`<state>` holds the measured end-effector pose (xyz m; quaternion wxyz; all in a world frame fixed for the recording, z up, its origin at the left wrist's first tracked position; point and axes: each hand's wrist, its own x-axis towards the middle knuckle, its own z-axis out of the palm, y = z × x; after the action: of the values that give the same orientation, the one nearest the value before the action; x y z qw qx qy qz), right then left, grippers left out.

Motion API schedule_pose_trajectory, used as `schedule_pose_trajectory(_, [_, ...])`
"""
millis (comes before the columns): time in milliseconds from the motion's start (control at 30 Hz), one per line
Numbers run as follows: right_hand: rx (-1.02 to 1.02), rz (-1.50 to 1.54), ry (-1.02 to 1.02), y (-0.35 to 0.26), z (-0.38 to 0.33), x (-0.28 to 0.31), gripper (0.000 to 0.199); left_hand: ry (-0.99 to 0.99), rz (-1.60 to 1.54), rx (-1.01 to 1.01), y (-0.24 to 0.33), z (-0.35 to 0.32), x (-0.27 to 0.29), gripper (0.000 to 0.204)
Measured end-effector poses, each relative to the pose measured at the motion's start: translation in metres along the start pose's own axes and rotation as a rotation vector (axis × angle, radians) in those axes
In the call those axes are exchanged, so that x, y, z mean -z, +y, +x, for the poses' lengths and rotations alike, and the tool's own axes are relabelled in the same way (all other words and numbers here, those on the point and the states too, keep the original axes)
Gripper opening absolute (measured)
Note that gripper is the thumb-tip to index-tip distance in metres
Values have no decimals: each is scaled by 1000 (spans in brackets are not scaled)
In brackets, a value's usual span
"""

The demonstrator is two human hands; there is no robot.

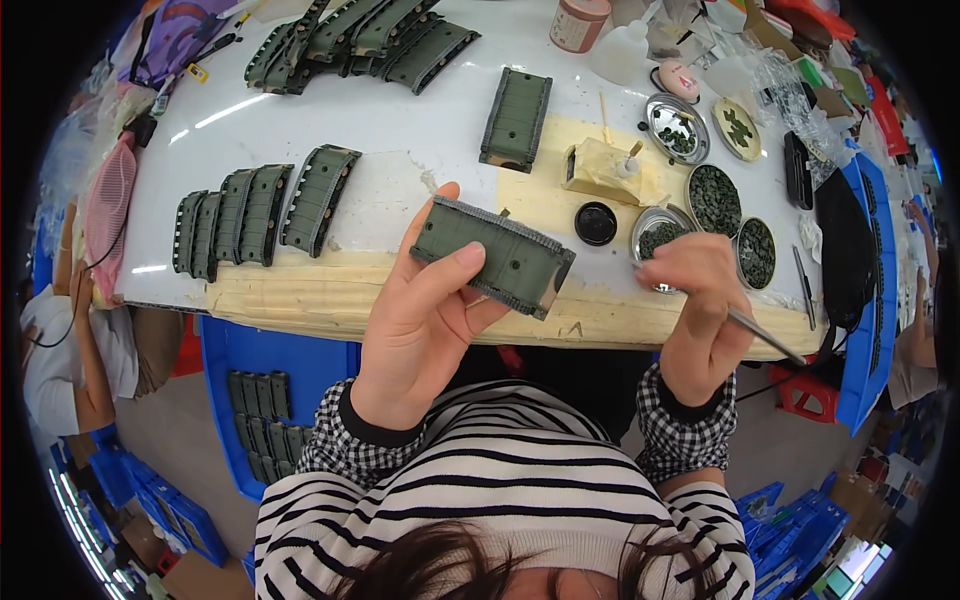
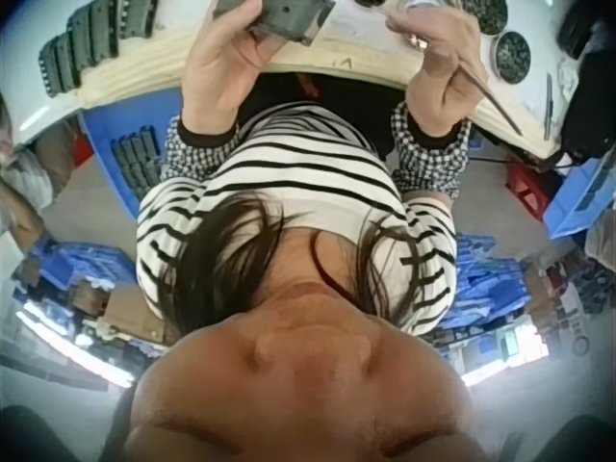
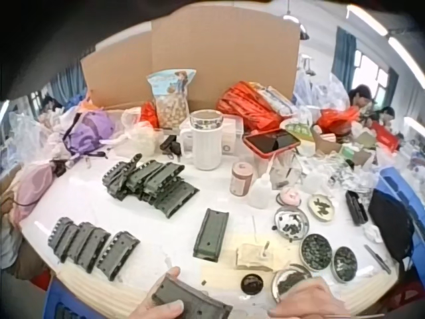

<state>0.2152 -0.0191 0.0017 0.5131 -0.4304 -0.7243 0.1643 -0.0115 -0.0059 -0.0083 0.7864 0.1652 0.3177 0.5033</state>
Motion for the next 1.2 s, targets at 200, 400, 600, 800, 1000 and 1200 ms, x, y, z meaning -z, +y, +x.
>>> schedule_pose_trajectory(200, [41,305,-153,-17,-7,-12,28,-18,-71,71,-1,6,-4,57])
schedule_pose_trajectory(400, [-85,353,-173,-19,-6,-18,24,7,-39,53,-4,7,-3,58])
schedule_pose_trajectory(600, [-96,326,-195,-18,-6,-16,21,2,-39,54,-4,8,-2,58])
schedule_pose_trajectory(800, [-110,311,-218,-19,-2,-15,19,-1,-44,56,-4,10,-1,57])
schedule_pose_trajectory(1000, [-80,266,-242,-19,1,-15,17,14,-32,47,-4,11,0,57])
schedule_pose_trajectory(1200, [-17,166,-253,-23,-1,-15,19,13,-49,30,-6,10,-1,58])
